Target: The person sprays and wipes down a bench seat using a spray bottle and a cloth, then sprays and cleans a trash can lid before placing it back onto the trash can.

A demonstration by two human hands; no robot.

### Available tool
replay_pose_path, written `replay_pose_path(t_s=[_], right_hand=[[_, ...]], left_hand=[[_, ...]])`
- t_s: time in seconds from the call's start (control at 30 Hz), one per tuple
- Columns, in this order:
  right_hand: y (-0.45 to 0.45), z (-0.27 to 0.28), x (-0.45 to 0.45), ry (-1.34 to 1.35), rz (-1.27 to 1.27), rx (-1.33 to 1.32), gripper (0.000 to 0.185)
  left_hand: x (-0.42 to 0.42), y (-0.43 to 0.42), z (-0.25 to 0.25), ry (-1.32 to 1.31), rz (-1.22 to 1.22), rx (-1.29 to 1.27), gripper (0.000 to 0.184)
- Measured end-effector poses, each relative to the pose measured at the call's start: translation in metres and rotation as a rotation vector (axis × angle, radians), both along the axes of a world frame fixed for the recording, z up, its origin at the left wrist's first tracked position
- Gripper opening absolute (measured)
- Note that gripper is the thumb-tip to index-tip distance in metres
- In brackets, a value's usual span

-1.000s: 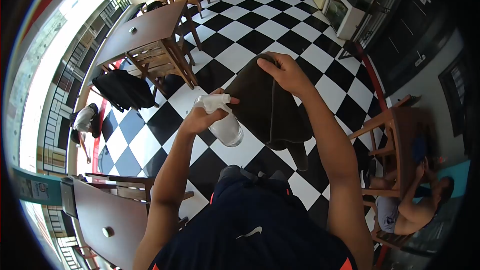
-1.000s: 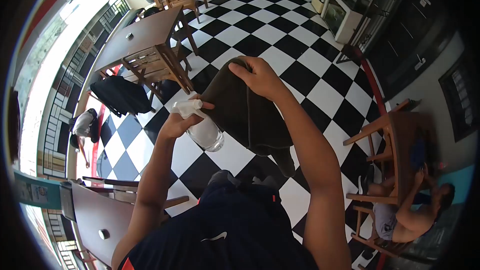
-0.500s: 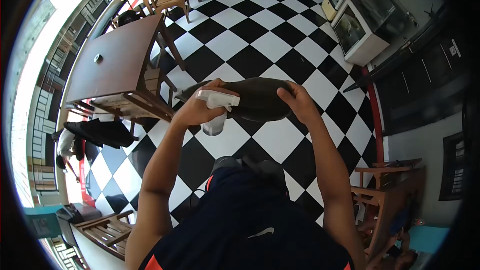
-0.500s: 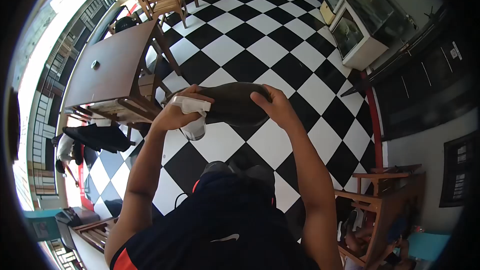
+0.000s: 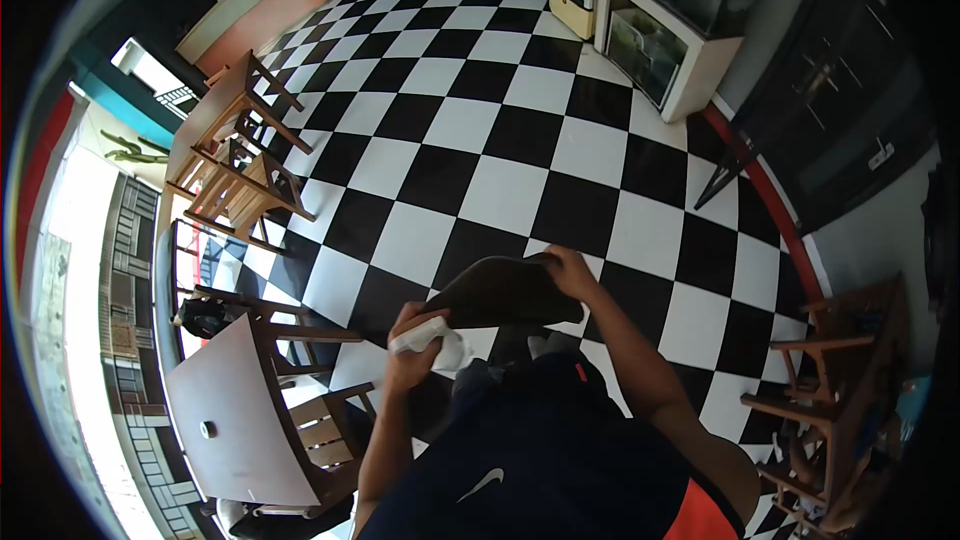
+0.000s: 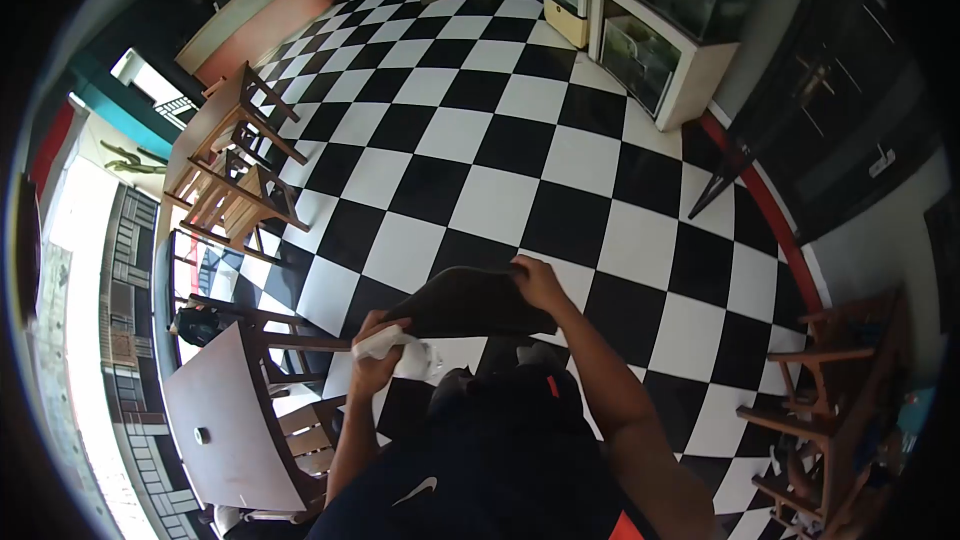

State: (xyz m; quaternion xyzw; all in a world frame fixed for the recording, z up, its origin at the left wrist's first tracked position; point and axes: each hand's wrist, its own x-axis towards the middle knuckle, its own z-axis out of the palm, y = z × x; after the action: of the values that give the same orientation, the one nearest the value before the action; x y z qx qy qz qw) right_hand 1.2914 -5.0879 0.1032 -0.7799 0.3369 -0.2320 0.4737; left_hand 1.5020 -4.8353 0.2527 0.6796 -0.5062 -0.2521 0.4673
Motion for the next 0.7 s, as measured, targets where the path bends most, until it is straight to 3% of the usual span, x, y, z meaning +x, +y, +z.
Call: replay_pose_path(t_s=[0.2, 0.3, 0.33, 0.37, 0.43, 0.5, 0.53, 0.57, 0.6, 0.7], right_hand=[[-0.153, 0.114, 0.295, 0.016, 0.621, -0.052, 0.02], [-0.226, 0.141, 0.404, 0.062, 0.768, -0.085, 0.018], [-0.255, 0.145, 0.432, 0.111, 0.728, -0.036, 0.02], [-0.289, 0.15, 0.455, 0.178, 0.696, 0.001, 0.021], [-0.362, 0.145, 0.486, 0.2, 0.604, 0.032, 0.024], [-0.443, 0.142, 0.488, 0.091, 0.451, -0.108, 0.022], [-0.48, 0.148, 0.484, 0.149, 0.328, -0.065, 0.021], [-0.52, 0.141, 0.477, 0.156, 0.208, -0.08, 0.018], [-0.556, 0.139, 0.47, 0.138, 0.097, -0.048, 0.016], [-0.649, 0.103, 0.468, -0.019, -0.278, 0.044, 0.012]], left_hand=[[0.205, -0.047, 0.022, -0.242, 0.491, -0.007, 0.043], [0.305, -0.111, 0.014, -0.241, 0.543, 0.034, 0.041], [0.345, -0.141, -0.001, -0.228, 0.518, -0.016, 0.04], [0.377, -0.182, -0.005, -0.02, 0.539, -0.016, 0.039], [0.437, -0.284, 0.004, 0.078, 0.381, -0.02, 0.043], [0.489, -0.391, 0.006, 0.031, 0.22, -0.025, 0.044], [0.511, -0.445, 0.015, -0.062, 0.073, -0.053, 0.044], [0.529, -0.496, 0.018, 0.035, -0.029, -0.025, 0.045], [0.547, -0.549, 0.0, 0.013, -0.155, -0.13, 0.046], [0.573, -0.689, -0.015, -0.002, -0.402, -0.091, 0.054]])
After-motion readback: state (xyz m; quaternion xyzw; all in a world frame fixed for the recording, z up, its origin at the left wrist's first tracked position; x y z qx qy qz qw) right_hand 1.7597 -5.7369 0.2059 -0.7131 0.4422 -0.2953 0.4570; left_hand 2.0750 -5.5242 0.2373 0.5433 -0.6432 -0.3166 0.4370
